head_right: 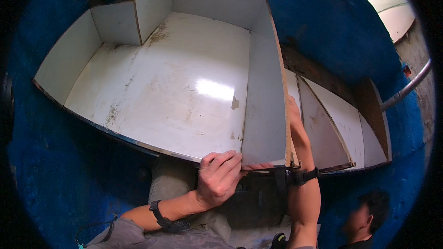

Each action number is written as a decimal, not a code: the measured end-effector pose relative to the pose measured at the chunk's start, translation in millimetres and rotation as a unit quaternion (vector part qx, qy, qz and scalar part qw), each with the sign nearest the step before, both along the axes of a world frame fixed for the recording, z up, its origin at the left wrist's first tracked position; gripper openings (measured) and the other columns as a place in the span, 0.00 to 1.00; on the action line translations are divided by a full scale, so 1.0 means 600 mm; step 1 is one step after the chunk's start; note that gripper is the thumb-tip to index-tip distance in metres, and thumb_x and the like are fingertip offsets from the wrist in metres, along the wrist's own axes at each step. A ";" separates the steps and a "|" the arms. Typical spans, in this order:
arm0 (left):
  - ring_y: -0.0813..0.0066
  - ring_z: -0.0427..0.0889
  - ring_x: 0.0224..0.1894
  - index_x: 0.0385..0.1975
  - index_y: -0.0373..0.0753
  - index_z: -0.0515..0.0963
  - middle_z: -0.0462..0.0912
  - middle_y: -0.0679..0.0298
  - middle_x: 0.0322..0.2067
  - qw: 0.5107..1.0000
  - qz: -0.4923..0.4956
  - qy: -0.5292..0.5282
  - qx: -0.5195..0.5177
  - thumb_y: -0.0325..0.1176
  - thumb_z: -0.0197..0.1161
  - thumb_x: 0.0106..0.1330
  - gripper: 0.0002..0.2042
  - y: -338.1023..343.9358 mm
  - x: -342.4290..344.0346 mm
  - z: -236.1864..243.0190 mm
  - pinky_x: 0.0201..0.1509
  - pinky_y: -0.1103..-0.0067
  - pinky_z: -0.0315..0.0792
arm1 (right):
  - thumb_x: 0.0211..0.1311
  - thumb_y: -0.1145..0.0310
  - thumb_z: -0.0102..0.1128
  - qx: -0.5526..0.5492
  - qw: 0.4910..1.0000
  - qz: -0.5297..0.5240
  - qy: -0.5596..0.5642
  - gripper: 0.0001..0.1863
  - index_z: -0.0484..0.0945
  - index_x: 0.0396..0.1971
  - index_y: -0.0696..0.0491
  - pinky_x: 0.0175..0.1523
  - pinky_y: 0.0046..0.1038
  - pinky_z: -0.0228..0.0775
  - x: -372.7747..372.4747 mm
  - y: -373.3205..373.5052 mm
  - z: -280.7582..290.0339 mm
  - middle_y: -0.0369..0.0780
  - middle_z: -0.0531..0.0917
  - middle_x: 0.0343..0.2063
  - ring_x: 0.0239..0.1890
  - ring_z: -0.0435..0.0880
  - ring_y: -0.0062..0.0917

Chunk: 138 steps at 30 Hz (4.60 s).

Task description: Applying mortar and installing ceramic tiles on a wall structure.

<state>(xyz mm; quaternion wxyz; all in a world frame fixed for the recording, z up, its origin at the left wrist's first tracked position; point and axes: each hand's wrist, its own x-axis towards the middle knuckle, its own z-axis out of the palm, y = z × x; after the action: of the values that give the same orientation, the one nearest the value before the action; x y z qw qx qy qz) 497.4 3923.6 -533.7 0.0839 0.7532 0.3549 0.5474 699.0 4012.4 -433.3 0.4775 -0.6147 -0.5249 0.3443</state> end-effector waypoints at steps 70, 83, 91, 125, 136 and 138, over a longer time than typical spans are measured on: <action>0.56 0.75 0.39 0.27 0.36 0.79 0.76 0.59 0.32 0.993 -0.003 0.115 0.012 0.35 0.78 0.49 0.14 0.013 -0.003 0.026 0.45 0.64 0.68 | 0.64 0.73 0.69 0.254 0.926 0.217 0.173 0.23 0.65 0.14 0.56 0.24 0.30 0.54 -0.093 -0.254 -0.086 0.37 0.65 0.12 0.16 0.62 0.24; 0.53 0.74 0.41 0.27 0.35 0.78 0.75 0.55 0.33 0.992 -0.015 0.124 -0.008 0.42 0.68 0.54 0.15 0.015 -0.011 0.015 0.48 0.62 0.67 | 0.65 0.68 0.68 0.249 0.915 0.269 0.168 0.22 0.71 0.14 0.59 0.24 0.28 0.56 -0.094 -0.199 -0.071 0.35 0.67 0.11 0.16 0.62 0.19; 0.52 0.74 0.41 0.28 0.34 0.79 0.75 0.55 0.33 0.993 -0.017 0.120 -0.013 0.43 0.69 0.52 0.17 0.012 -0.013 0.019 0.48 0.62 0.67 | 0.65 0.67 0.70 0.231 0.925 0.260 0.153 0.23 0.70 0.14 0.60 0.24 0.29 0.55 -0.088 -0.200 -0.072 0.36 0.66 0.11 0.17 0.62 0.19; 0.47 0.78 0.41 0.47 0.33 0.72 0.77 0.46 0.43 0.977 0.079 0.193 -0.044 0.38 0.73 0.61 0.22 -0.083 -0.210 -0.075 0.47 0.59 0.75 | 0.63 0.41 0.65 -0.256 0.908 -0.015 -0.331 0.31 0.87 0.33 0.62 0.53 0.50 0.80 0.021 -0.495 -0.608 0.57 0.88 0.38 0.45 0.87 0.54; 0.35 0.77 0.56 0.65 0.25 0.64 0.75 0.35 0.55 0.806 0.106 0.242 -0.530 0.54 0.68 0.63 0.41 -0.067 -0.261 0.012 0.59 0.53 0.73 | 0.69 0.33 0.53 -0.502 0.798 0.265 -0.202 0.39 0.88 0.34 0.61 0.53 0.50 0.79 -0.064 -0.552 -0.368 0.58 0.88 0.37 0.45 0.87 0.56; 0.34 0.77 0.59 0.69 0.27 0.61 0.76 0.35 0.56 0.761 0.074 0.247 -0.596 0.57 0.62 0.68 0.42 -0.070 -0.285 0.033 0.61 0.52 0.74 | 0.68 0.34 0.53 -0.497 0.787 0.300 -0.208 0.38 0.88 0.37 0.61 0.55 0.49 0.78 -0.050 -0.547 -0.288 0.59 0.87 0.39 0.47 0.87 0.55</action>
<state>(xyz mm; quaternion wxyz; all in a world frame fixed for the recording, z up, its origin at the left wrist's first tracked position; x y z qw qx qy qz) 326.6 3881.6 -513.9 0.3842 0.6322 0.6724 0.0247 669.0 3684.1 -606.0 -0.1421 -0.6353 -0.5264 0.5469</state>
